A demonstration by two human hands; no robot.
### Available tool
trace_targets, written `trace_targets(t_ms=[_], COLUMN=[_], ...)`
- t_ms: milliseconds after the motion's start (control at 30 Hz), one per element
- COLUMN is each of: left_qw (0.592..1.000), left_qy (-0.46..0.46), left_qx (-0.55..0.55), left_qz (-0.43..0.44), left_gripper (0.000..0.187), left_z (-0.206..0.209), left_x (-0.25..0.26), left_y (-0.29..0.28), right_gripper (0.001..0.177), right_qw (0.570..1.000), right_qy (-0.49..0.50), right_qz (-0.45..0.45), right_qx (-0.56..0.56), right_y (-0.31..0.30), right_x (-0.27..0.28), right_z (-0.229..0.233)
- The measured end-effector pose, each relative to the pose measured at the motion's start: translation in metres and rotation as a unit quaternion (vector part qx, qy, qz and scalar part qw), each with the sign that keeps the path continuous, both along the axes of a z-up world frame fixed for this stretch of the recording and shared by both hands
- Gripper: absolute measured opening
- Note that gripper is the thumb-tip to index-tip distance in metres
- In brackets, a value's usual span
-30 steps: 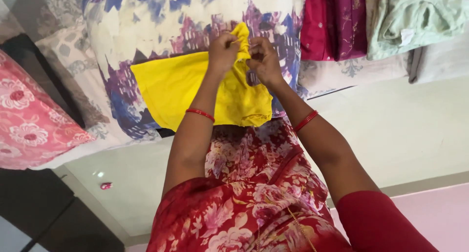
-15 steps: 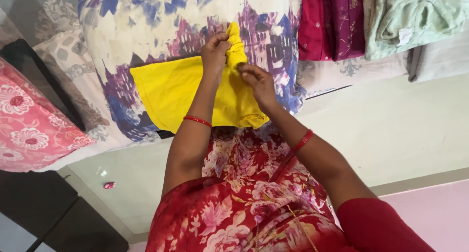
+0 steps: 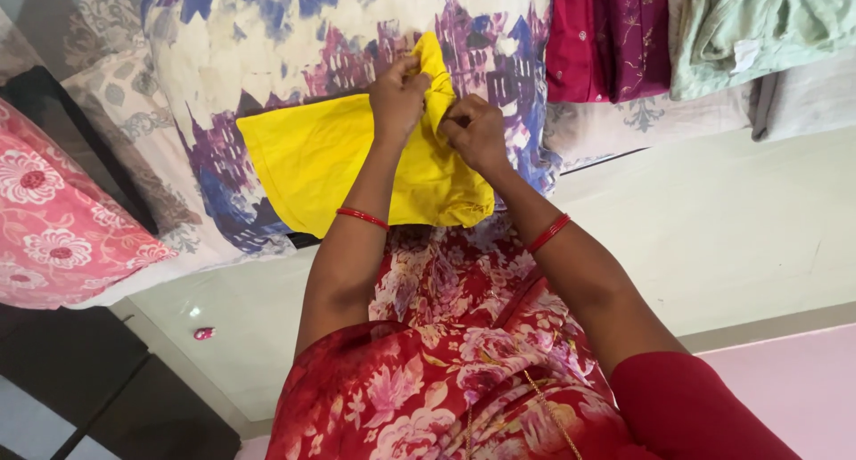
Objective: The person folds a yellow shirt and organizes it with other clothes and a diaper.
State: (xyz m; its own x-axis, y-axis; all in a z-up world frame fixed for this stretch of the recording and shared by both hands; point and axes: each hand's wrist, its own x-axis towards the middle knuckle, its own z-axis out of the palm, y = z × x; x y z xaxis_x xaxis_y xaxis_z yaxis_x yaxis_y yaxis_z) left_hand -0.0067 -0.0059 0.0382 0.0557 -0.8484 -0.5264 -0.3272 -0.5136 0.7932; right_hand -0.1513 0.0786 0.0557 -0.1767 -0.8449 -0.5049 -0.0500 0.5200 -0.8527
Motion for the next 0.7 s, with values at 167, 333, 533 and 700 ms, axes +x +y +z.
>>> trace_targets(t_ms=[167,333,533,700], left_qw=[0.998,0.996,0.992,0.981], left_qy=[-0.052,-0.047,0.089,0.166], left_qx=[-0.033,-0.069,0.017,0.031], left_qz=[0.012,0.025,0.084,0.098], left_gripper=[0.03,0.026,0.038,0.053], left_z=[-0.027,-0.043,-0.052,-0.024], left_x=[0.007,0.007,0.005,0.002], left_y=[0.0,0.006,0.01,0.006], right_gripper=[0.014,0.007,0.028,0.046], right_qw=[0.967,0.988,0.9,0.854], right_qy=[0.176,0.003,-0.331,-0.415], right_qz=[0.119,-0.069,-0.239,-0.259], right_qx=[-0.142,-0.141,0.15,0.176], right_y=[0.01,0.04,0.014,0.005], right_x=[-0.005,-0.003,-0.011,-0.015], right_z=[0.014,0.022,0.015,-0.058])
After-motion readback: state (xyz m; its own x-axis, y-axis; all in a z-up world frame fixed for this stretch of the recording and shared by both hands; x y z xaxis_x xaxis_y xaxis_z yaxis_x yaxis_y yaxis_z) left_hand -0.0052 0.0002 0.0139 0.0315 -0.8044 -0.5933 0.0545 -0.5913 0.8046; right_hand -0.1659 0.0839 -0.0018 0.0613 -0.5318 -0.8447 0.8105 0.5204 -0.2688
